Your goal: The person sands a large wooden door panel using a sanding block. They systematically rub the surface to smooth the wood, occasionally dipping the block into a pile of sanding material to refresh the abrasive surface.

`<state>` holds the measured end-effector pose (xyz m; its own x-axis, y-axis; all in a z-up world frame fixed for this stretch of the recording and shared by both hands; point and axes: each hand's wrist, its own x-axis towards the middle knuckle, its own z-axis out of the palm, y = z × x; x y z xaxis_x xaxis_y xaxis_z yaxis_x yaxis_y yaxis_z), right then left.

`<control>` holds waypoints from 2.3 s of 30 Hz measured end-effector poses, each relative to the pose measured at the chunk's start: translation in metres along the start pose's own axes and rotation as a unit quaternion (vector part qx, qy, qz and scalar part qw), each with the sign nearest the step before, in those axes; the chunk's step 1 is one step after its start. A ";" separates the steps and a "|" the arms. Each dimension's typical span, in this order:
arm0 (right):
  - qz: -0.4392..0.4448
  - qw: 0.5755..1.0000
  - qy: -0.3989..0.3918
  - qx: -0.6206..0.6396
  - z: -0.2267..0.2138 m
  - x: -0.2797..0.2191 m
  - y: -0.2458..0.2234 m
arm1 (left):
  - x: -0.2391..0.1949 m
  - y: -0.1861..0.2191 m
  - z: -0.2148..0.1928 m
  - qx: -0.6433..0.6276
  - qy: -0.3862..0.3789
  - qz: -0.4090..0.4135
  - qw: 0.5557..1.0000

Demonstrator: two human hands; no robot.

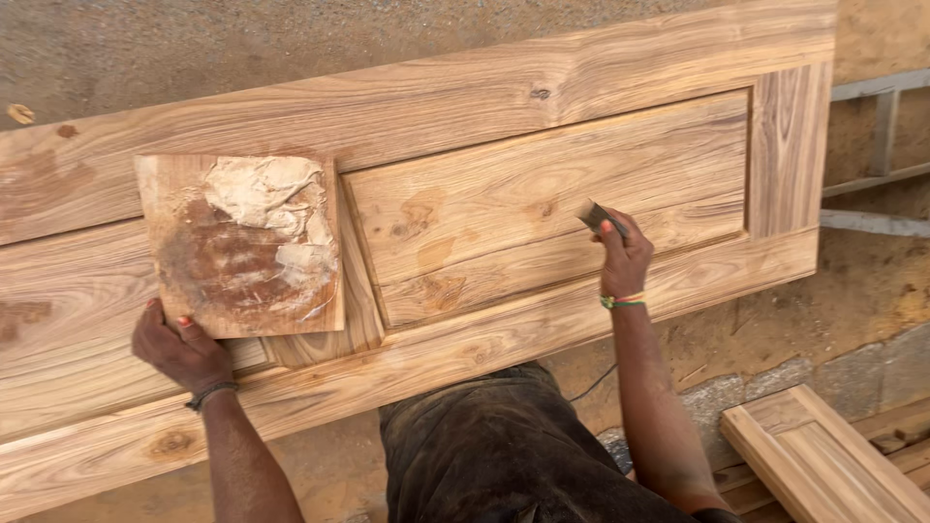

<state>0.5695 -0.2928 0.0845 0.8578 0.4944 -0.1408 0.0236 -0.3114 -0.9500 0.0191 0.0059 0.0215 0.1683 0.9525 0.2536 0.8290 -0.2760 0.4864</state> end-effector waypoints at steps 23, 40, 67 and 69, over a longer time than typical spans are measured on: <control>-0.392 0.777 -0.031 -0.492 0.149 0.107 -0.046 | -0.005 0.000 0.001 0.019 -0.016 0.008 1.000; -0.266 0.783 -0.024 -0.562 0.130 0.187 -0.036 | -0.009 -0.010 0.002 0.029 -0.017 0.008 0.999; -0.439 0.749 -0.150 -0.473 0.146 0.146 -0.045 | -0.018 -0.016 0.007 0.049 -0.008 0.007 0.999; -0.435 0.745 -0.184 -0.472 0.133 0.134 -0.066 | -0.012 -0.005 0.004 0.050 -0.008 0.009 0.999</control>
<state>0.6145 -0.0983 0.0913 0.1137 0.9767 0.1819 0.9870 -0.0902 -0.1328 0.0148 -0.0040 0.0125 0.1916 0.9499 0.2469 0.8745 -0.2794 0.3964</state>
